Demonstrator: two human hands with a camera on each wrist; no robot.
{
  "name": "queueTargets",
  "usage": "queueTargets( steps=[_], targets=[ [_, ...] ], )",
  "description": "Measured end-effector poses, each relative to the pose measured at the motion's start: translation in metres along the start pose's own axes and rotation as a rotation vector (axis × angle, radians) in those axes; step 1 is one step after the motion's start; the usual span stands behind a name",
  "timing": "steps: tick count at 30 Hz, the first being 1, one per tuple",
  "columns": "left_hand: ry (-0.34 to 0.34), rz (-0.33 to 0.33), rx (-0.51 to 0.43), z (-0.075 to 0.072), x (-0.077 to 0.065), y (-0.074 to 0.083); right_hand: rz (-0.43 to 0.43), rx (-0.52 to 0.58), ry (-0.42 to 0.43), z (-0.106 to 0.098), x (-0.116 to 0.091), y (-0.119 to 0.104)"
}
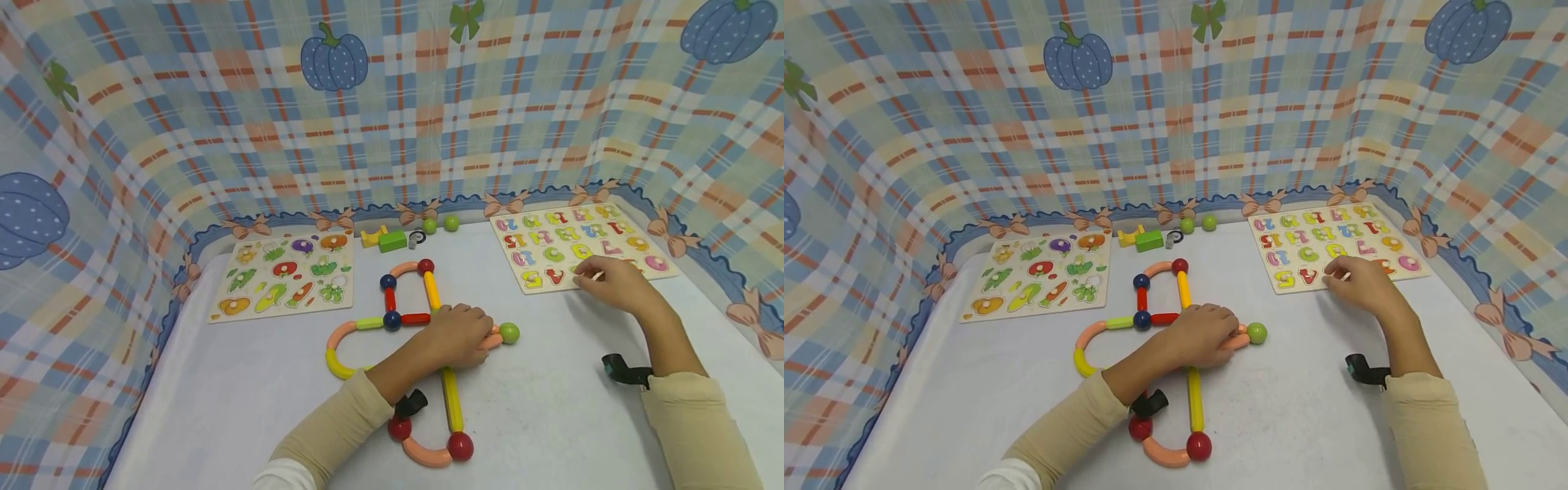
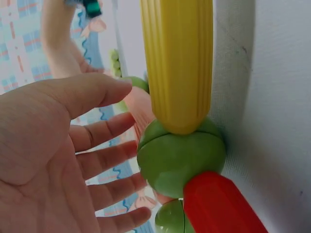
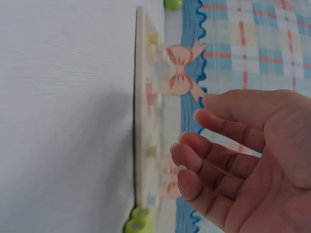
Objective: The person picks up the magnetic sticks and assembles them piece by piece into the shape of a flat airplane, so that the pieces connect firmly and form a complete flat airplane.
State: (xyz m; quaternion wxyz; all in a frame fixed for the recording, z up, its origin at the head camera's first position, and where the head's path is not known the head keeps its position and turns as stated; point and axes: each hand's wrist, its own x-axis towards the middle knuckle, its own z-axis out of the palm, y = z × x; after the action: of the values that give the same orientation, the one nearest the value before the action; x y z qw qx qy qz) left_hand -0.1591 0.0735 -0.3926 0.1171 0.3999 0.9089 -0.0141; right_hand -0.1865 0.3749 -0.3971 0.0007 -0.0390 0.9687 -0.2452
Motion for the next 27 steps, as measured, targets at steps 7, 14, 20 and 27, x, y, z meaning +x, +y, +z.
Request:
queueTargets(
  steps=[7,14,20,27],
  targets=[
    [-0.05,0.08,-0.011,0.003,-0.003,0.003,-0.18,-0.026,-0.124,0.009,0.081,-0.041],
    [-0.084,0.128,-0.001,0.003,-0.006,0.006,-0.348,-0.132,-0.215,0.041,0.162,-0.089],
    [-0.097,0.139,0.014,0.003,-0.01,0.009,-0.232,-0.233,-0.3,0.064,0.192,-0.115],
    [-0.092,0.157,0.04,0.003,-0.013,0.009,-0.174,-0.212,-0.356,0.073,0.195,-0.124]
  ],
)
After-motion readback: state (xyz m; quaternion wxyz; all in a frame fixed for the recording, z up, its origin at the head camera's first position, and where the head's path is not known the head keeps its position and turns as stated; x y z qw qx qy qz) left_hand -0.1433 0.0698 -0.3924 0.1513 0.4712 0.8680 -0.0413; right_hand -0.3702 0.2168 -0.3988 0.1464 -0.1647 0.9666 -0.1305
